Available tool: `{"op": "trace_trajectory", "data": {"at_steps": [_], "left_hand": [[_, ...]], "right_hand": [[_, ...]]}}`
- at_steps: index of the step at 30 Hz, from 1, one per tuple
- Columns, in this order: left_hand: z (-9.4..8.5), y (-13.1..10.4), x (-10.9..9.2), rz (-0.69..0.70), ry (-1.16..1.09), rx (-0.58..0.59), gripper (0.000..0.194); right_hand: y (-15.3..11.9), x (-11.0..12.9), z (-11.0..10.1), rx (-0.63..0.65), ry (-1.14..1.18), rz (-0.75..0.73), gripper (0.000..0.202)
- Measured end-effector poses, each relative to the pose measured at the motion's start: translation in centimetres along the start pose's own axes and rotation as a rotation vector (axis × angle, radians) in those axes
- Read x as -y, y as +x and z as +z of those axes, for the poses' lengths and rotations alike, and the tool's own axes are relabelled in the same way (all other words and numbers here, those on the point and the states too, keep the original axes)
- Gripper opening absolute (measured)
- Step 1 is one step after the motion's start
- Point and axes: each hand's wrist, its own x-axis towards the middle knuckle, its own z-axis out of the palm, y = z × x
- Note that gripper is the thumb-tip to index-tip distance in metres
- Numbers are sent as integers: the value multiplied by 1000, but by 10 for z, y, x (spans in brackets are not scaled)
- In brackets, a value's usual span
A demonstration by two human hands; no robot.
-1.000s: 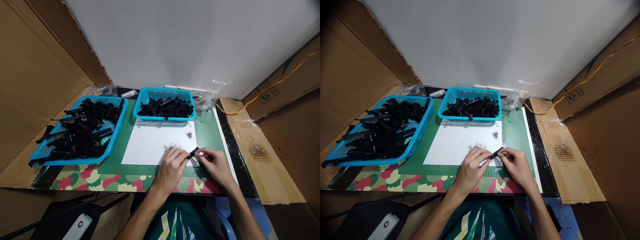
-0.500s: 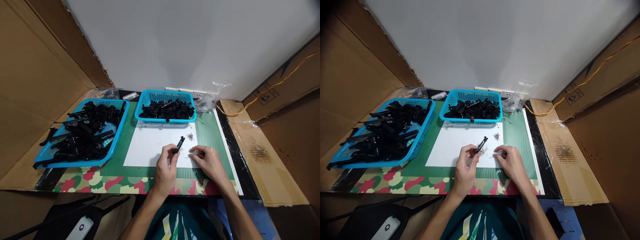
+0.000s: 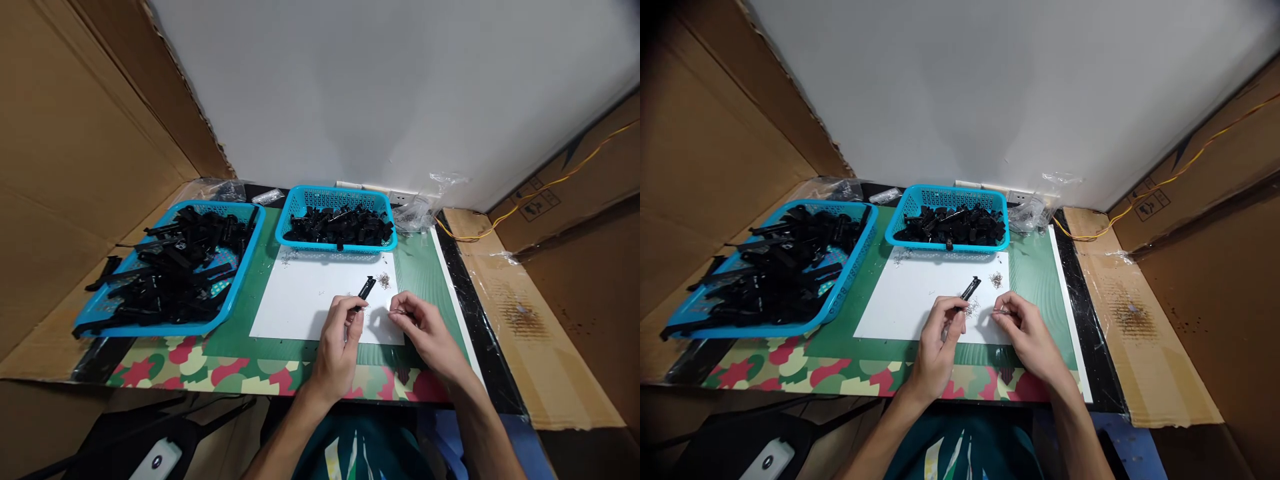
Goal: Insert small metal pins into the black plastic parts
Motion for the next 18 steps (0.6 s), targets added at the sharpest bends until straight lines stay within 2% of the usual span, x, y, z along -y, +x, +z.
{"op": "trace_trajectory", "data": {"at_steps": [3,6,9,13,18], "left_hand": [[-1,-1,0,36,3,48,20],[-1,-2,-1,106,12,84,18],[-1,-1,-1,126,6,67,16],[-2,-1,-1,98,-30,36,17],[-2,0,0,83,-69,35,17]], "right_hand": [[-3,7,16,-112,198,-21,26],[-5,6,38,-164,360,-16,28],[-8,1,55,-181,455,-4,27],[-11,-2,62,-210,412,0,25],[-13,4,57,-244,267,-23,23]]}}
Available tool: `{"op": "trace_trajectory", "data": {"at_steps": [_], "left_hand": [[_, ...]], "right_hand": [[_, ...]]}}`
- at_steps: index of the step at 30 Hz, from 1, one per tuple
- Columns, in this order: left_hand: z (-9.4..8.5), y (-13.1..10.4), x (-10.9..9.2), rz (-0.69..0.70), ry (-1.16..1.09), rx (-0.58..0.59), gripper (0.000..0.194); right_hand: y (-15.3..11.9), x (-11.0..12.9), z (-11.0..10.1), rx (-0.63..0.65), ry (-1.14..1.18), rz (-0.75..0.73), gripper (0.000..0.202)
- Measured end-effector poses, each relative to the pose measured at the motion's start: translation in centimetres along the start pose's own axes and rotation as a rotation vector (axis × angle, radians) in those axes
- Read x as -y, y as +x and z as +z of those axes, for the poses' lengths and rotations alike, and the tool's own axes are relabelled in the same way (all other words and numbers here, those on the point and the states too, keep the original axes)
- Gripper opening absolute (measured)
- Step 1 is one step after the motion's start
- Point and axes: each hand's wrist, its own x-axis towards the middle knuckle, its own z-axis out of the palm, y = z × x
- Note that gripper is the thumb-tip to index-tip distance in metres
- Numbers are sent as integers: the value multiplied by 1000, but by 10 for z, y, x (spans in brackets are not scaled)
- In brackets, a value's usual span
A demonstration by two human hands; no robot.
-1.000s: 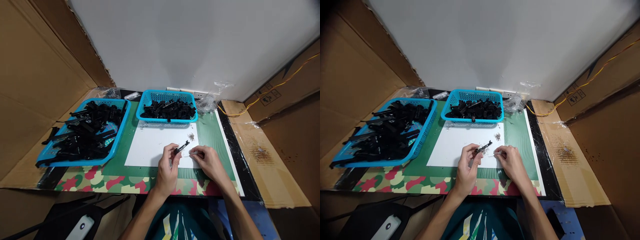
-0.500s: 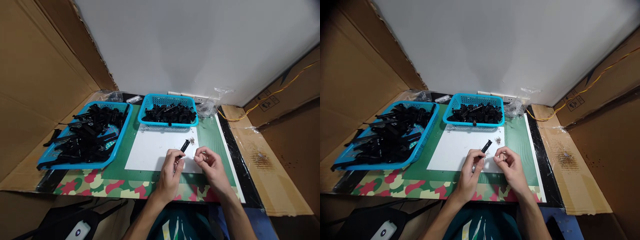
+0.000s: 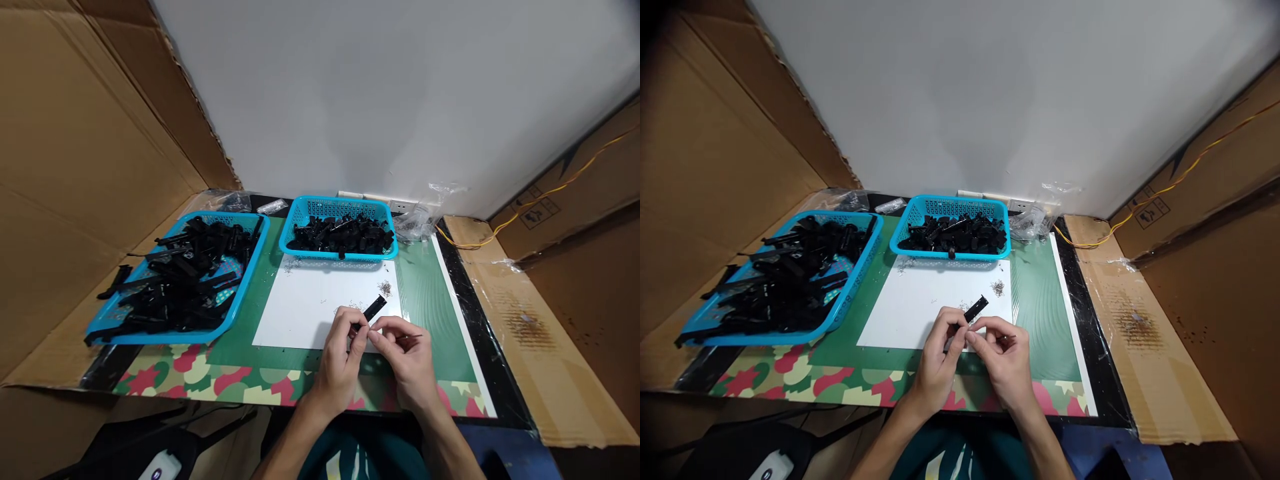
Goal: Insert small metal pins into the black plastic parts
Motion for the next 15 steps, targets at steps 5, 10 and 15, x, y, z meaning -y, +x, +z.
{"op": "trace_trajectory", "data": {"at_steps": [5,10,15], "left_hand": [[0,0,2,10,18,25,15],[1,0,4,-19,5,13,15],[3,0,5,-27,25,10,16]], "right_hand": [[-5,1,1,-21,-63,-73,20],[-11,1,3,-78,-273,-228,13],[-13,5,-6,-28,-527,-459,13]]}}
